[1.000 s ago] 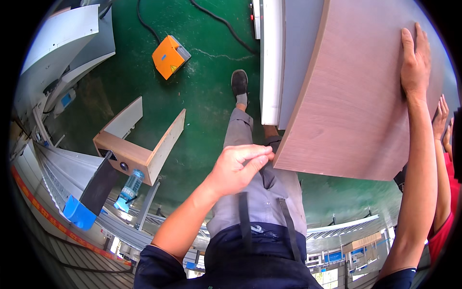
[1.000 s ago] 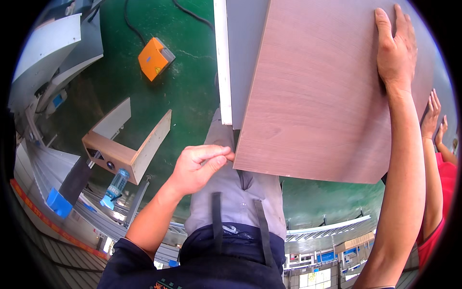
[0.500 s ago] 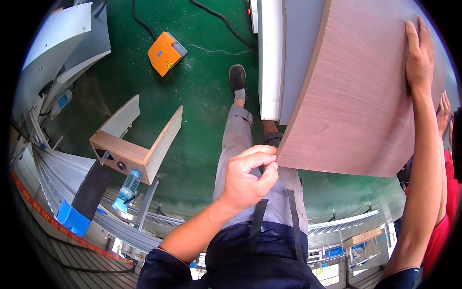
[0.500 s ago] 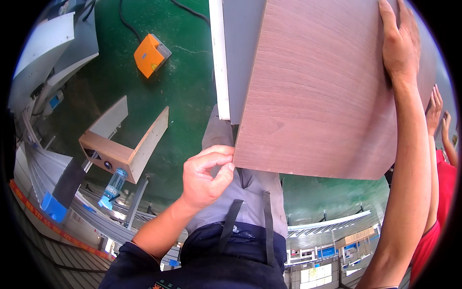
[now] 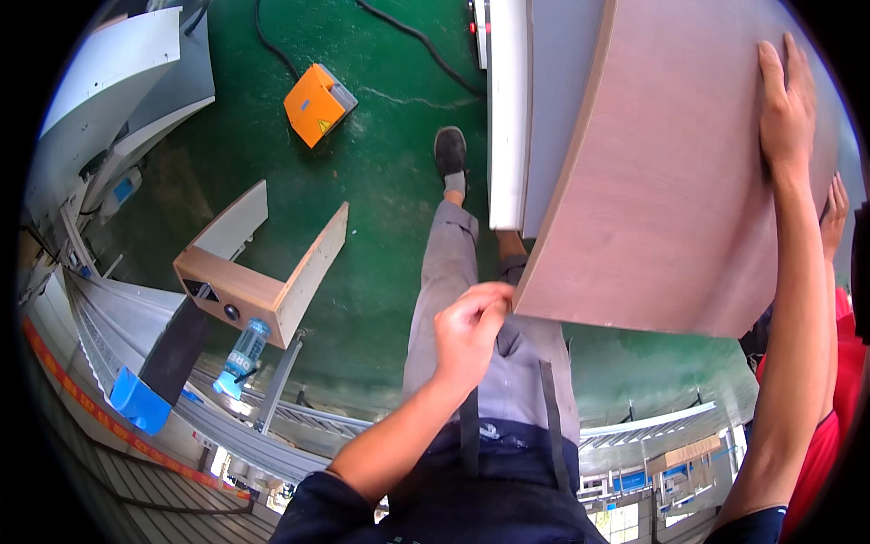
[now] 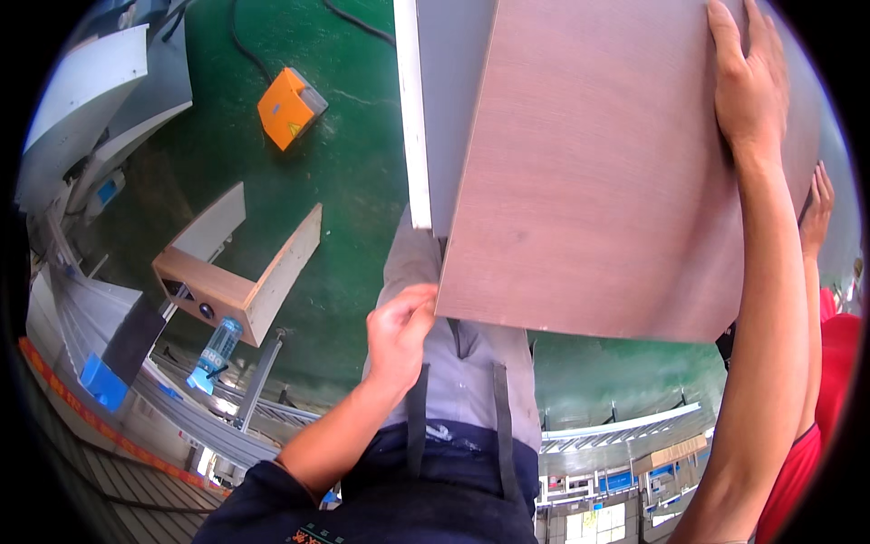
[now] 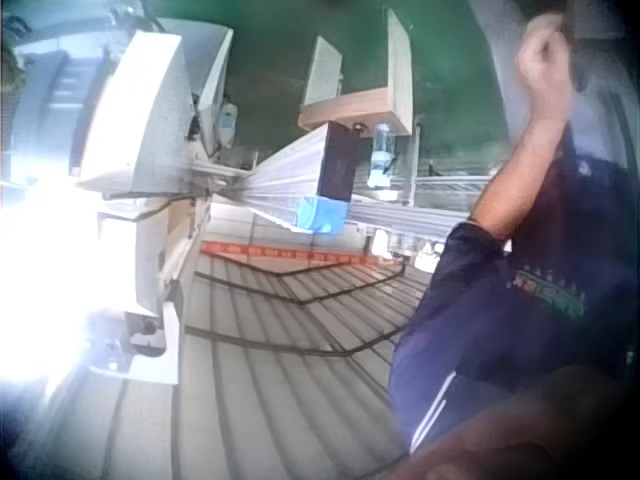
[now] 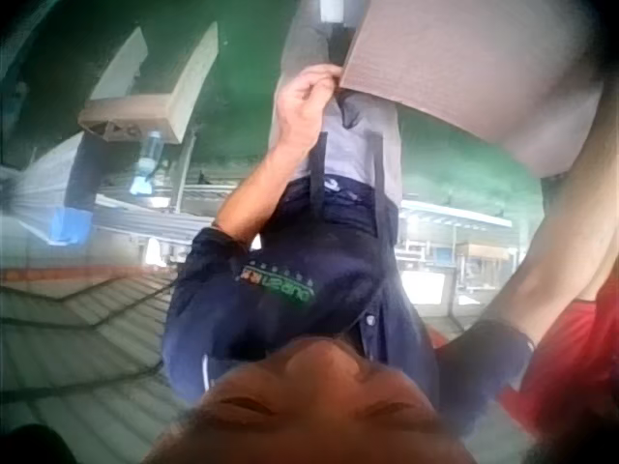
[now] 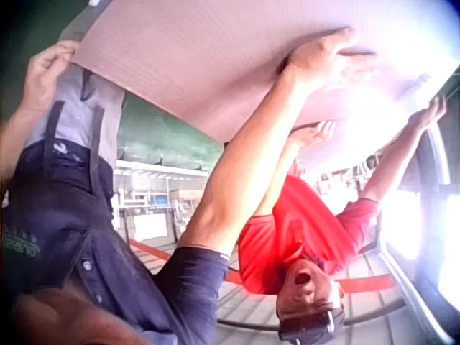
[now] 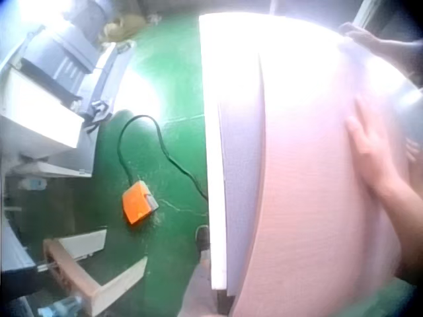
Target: The person carries a large wooden panel through a workshop, stacks it with other panels, and then aligns it with another panel on a workbench. They inspect the edges and fit the panels together with assistance from a coworker.
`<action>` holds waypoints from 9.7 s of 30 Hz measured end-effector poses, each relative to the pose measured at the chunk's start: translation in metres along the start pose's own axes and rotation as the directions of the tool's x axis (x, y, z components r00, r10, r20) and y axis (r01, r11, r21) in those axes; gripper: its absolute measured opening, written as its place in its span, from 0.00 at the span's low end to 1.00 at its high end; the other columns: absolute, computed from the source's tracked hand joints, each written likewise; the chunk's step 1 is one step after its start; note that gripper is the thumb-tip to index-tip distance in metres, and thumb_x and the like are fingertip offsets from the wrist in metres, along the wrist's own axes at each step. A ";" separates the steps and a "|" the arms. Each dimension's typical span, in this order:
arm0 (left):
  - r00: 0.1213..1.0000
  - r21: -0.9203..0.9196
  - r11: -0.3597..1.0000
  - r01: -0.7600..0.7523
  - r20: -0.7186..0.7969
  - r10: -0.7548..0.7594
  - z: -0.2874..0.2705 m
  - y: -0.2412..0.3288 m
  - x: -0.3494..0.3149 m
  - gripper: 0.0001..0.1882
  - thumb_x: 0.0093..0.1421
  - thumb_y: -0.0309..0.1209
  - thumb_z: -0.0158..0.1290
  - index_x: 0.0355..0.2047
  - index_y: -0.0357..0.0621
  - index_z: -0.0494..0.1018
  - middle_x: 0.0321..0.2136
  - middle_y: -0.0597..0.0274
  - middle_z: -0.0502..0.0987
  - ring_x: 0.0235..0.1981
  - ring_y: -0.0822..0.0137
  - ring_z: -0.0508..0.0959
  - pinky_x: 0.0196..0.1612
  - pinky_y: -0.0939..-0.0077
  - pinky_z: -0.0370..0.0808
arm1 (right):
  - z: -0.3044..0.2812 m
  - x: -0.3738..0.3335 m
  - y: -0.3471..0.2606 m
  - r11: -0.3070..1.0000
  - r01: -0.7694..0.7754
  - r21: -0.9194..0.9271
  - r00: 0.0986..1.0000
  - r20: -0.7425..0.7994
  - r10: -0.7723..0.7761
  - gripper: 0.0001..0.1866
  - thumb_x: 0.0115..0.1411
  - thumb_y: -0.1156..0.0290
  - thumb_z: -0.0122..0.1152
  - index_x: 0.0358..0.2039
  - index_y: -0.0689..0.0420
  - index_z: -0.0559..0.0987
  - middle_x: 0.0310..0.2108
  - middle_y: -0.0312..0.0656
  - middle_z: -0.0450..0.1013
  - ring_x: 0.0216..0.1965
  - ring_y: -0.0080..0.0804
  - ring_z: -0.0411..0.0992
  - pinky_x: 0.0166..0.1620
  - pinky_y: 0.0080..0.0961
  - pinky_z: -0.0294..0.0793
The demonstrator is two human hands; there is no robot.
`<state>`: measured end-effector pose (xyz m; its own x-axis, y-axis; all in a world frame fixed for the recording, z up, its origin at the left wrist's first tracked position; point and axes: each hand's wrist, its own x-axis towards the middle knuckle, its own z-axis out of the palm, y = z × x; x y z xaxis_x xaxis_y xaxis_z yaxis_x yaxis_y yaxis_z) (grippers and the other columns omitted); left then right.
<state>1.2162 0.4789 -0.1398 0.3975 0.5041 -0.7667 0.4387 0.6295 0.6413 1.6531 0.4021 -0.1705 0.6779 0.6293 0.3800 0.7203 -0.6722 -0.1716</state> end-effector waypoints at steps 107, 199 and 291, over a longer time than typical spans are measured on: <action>0.822 0.170 0.870 -0.464 0.450 0.350 -0.015 0.055 0.033 0.09 0.45 0.17 0.56 0.29 0.29 0.77 0.25 0.51 0.78 0.26 0.57 0.78 0.32 0.70 0.75 | -0.009 0.007 -0.001 0.999 -0.038 0.012 0.996 0.075 0.037 0.33 0.67 0.50 0.46 0.63 0.64 0.66 0.66 0.54 0.57 0.69 0.46 0.51 0.70 0.33 0.45; 0.922 0.334 0.869 -0.366 0.256 0.290 0.032 0.036 0.024 0.23 0.67 0.49 0.49 0.37 0.36 0.69 0.16 0.47 0.74 0.21 0.45 0.77 0.23 0.59 0.71 | 0.010 0.039 -0.083 0.963 0.195 0.188 0.981 -0.055 -0.188 0.34 0.64 0.50 0.52 0.63 0.61 0.64 0.65 0.60 0.58 0.68 0.53 0.52 0.69 0.42 0.48; 0.744 0.432 0.606 -0.668 0.408 0.529 0.033 0.130 0.102 0.06 0.47 0.28 0.64 0.24 0.42 0.78 0.64 0.39 0.61 0.68 0.39 0.53 0.66 0.48 0.52 | 0.008 0.077 -0.197 0.007 0.134 0.991 0.794 -0.112 0.598 0.18 0.64 0.70 0.50 0.53 0.63 0.71 0.31 0.42 0.73 0.20 0.16 0.63 0.15 0.11 0.55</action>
<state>1.3404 0.5923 -0.1341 0.8566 0.4671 -0.2192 0.3485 -0.2105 0.9134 1.5652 0.5861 -0.1147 0.9522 0.0542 0.3007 0.2421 0.4666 -0.8507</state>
